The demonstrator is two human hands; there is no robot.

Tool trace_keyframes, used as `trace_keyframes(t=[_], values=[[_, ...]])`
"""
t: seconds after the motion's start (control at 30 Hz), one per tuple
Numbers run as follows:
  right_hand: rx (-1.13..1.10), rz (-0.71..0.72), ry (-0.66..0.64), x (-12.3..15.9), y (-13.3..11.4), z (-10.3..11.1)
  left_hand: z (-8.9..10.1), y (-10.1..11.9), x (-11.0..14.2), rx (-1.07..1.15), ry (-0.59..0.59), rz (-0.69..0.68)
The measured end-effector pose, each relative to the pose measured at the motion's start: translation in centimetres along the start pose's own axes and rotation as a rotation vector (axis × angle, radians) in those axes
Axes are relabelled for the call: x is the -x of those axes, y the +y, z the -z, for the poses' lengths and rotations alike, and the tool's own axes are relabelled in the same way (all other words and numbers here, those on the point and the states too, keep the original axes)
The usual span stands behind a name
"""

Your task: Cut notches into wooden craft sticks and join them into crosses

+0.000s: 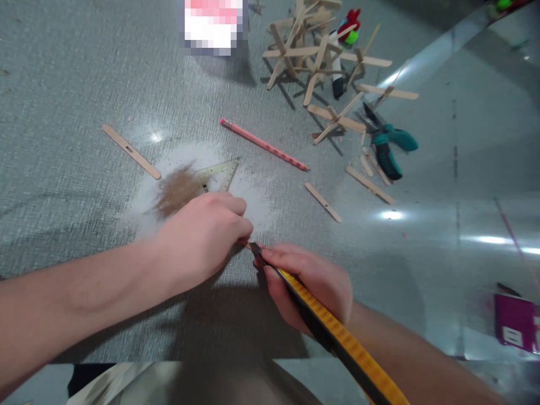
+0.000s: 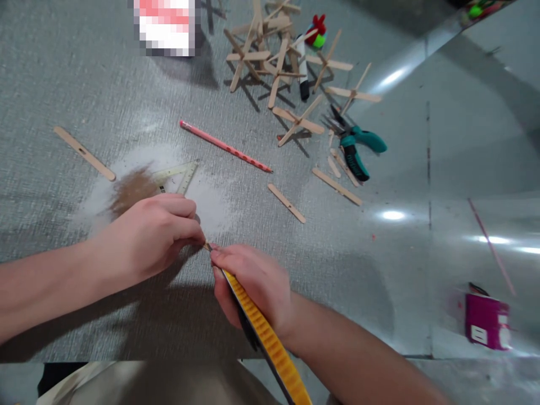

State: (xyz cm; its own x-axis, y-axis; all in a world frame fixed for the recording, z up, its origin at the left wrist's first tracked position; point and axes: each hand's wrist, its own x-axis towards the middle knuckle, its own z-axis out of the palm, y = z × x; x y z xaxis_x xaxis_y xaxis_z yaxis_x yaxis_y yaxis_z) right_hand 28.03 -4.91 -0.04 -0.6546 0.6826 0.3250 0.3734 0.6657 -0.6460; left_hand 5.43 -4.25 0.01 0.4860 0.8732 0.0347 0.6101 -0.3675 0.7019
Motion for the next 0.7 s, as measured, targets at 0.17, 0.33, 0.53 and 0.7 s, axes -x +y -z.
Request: trace_keyframes(t=[0.17,0.33,0.53,0.7], values=[[0.028,0.019,-0.005,-0.13,0.06,0.07,0.01,0.08,-0.07,-0.016,-0.01,0.019],[0.027,0.023,-0.014,-0.28,-0.15,-0.01,0.03,0.15,-0.09,-0.035,-0.017,0.019],[0.03,0.0,-0.016,-0.49,-0.64,-0.03,-0.01,0.3,-0.24,-0.045,-0.044,0.047],[0.025,0.025,-0.028,-0.47,-0.55,-0.07,-0.13,0.21,-0.33,-0.015,-0.059,0.058]])
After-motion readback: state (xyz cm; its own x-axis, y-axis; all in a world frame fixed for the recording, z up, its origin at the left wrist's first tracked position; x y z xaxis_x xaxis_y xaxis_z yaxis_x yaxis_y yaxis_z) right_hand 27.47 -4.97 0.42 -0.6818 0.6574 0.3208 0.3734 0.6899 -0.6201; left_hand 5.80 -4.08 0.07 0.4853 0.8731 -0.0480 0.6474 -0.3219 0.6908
